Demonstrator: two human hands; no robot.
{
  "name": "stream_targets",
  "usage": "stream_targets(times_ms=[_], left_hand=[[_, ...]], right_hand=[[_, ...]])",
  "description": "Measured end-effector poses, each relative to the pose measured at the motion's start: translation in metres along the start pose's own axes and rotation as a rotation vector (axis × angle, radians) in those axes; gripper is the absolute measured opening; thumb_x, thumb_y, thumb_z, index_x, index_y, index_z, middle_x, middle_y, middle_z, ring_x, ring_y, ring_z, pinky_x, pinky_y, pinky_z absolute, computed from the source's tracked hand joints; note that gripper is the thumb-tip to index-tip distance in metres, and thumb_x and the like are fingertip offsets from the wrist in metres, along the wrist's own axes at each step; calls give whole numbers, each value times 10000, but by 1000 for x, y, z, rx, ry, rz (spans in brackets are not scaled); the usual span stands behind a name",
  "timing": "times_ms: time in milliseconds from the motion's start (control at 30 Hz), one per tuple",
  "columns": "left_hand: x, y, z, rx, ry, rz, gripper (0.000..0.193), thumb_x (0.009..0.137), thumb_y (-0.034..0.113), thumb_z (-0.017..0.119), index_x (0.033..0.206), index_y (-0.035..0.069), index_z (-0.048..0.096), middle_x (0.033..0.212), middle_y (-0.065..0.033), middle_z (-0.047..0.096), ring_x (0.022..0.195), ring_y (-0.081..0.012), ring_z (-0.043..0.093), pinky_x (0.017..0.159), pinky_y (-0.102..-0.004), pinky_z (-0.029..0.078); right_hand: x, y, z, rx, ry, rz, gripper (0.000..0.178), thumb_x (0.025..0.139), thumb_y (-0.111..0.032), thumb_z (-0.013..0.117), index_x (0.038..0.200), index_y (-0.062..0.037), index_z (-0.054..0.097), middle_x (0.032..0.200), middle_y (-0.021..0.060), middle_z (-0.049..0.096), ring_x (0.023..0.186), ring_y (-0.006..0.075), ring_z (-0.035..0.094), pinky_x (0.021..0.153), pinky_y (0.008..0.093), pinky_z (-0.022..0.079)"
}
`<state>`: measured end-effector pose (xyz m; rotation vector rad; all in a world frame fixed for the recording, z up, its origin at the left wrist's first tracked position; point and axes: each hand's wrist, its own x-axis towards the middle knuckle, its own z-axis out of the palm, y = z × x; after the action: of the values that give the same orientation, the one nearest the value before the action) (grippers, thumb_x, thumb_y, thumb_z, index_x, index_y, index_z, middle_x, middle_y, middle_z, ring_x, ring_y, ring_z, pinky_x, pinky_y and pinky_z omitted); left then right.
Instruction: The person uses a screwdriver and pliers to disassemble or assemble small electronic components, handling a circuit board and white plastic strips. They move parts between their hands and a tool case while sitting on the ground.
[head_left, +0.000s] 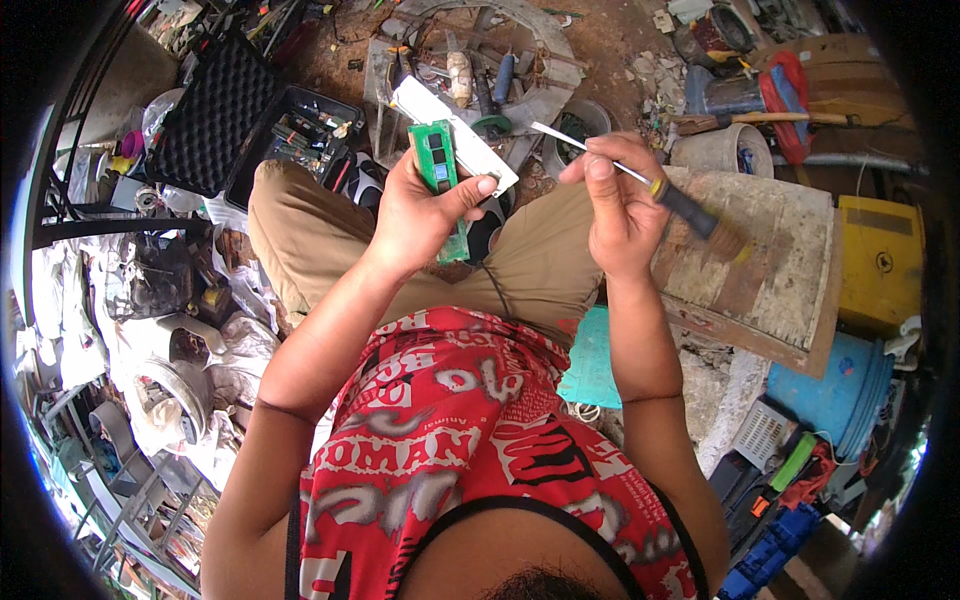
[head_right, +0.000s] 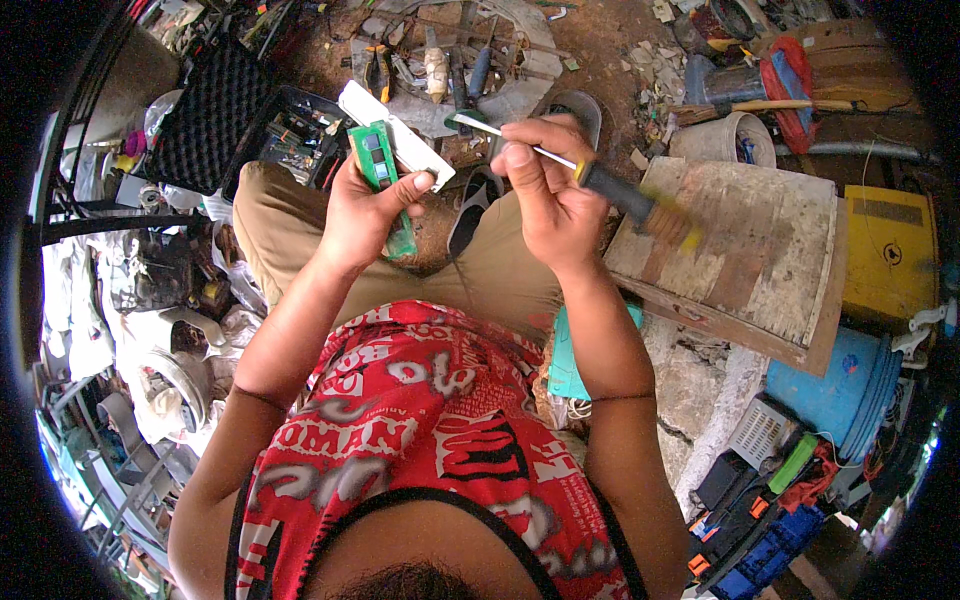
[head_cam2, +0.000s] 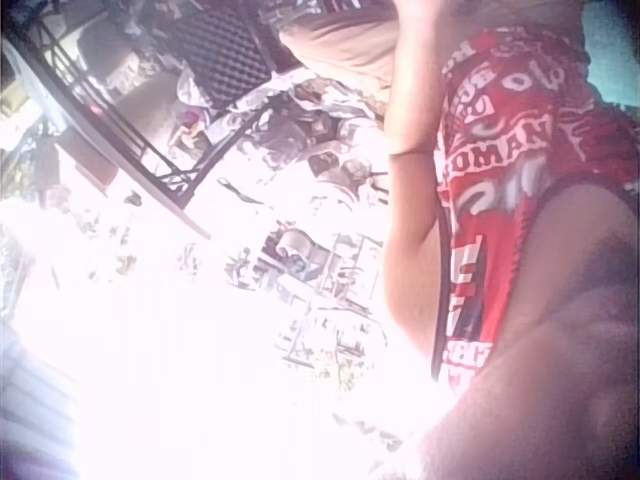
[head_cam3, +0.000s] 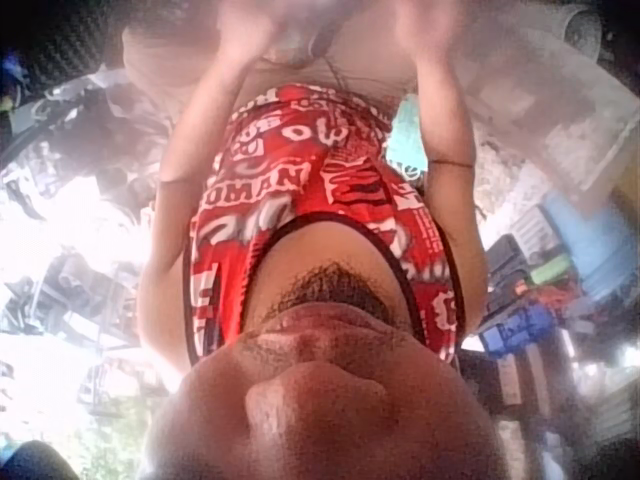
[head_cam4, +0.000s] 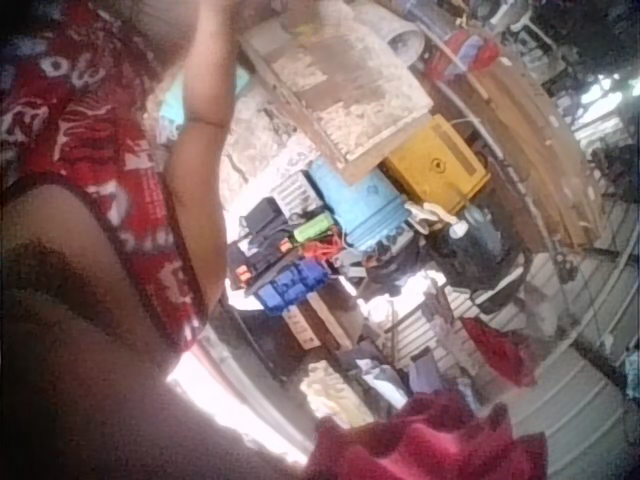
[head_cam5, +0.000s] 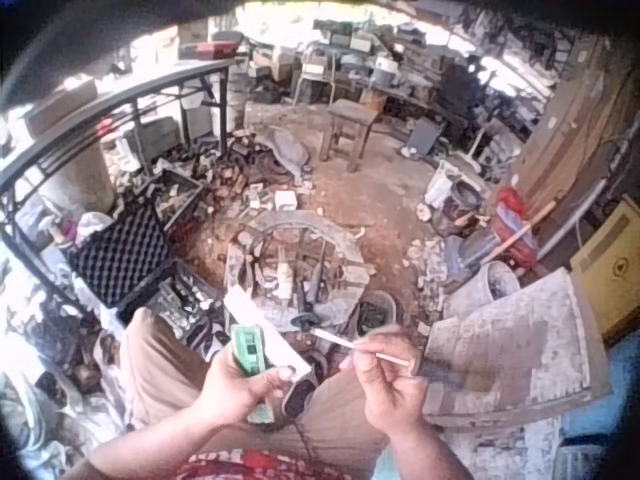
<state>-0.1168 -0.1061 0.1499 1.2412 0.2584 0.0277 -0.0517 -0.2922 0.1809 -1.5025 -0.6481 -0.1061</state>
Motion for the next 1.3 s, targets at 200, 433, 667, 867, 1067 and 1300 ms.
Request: stream_targets(times_ms=[200, 433, 667, 867, 1067, 1300], left_hand=[[2, -11, -2, -52, 11, -103, 224, 868, 138, 678, 1040, 35, 579, 929, -51, 673, 752, -97, 630, 572, -217, 506], [4, -18, -7, -33, -6, -139, 210, 923, 209, 613, 1019, 24, 587, 910, -67, 682, 733, -106, 647, 549, -223, 507], [5, -16, -8, 70, -59, -82, 174, 919, 198, 620, 951, 27, 618, 817, -57, 689, 629, -93, 624, 532, -220, 502], [8, -21, -10, 88, -95, -124, 169, 916, 188, 623, 935, 20, 629, 783, -61, 688, 597, -91, 613, 520, -219, 494], [8, -23, -13, 95, -90, -175, 181, 916, 195, 623, 947, 17, 628, 793, -64, 689, 628, -95, 623, 526, -219, 495], [2, -16, -14, 120, -123, -181, 191, 921, 195, 614, 947, 7, 640, 816, -69, 693, 672, -93, 641, 548, -221, 514]], right_hand=[[-25, 26, 14, -113, -74, 146, 148, 884, -41, 609, 1028, -20, 634, 972, 90, 678, 862, 149, 640, 782, 286, 497], [-13, 27, 11, -345, -281, -105, 188, 757, 19, 694, 841, -71, 553, 941, 82, 688, 893, 223, 627, 795, 334, 480], [-2, 27, 2, -515, -488, -224, 272, 674, -21, 683, 935, -87, 641, 834, 51, 660, 859, 245, 623, 729, 343, 497], [-4, 32, 1, -584, -535, -310, 251, 647, -22, 679, 883, -91, 632, 755, 40, 625, 813, 252, 605, 702, 345, 500], [-9, 28, 1, -436, -343, -382, 235, 659, 2, 703, 801, -76, 532, 841, 60, 669, 825, 240, 624, 692, 341, 515], [-23, 13, -9, -765, -207, -759, 436, 687, 43, 778, 831, -117, 399, 909, 39, 701, 829, 215, 617, 633, 293, 522]])
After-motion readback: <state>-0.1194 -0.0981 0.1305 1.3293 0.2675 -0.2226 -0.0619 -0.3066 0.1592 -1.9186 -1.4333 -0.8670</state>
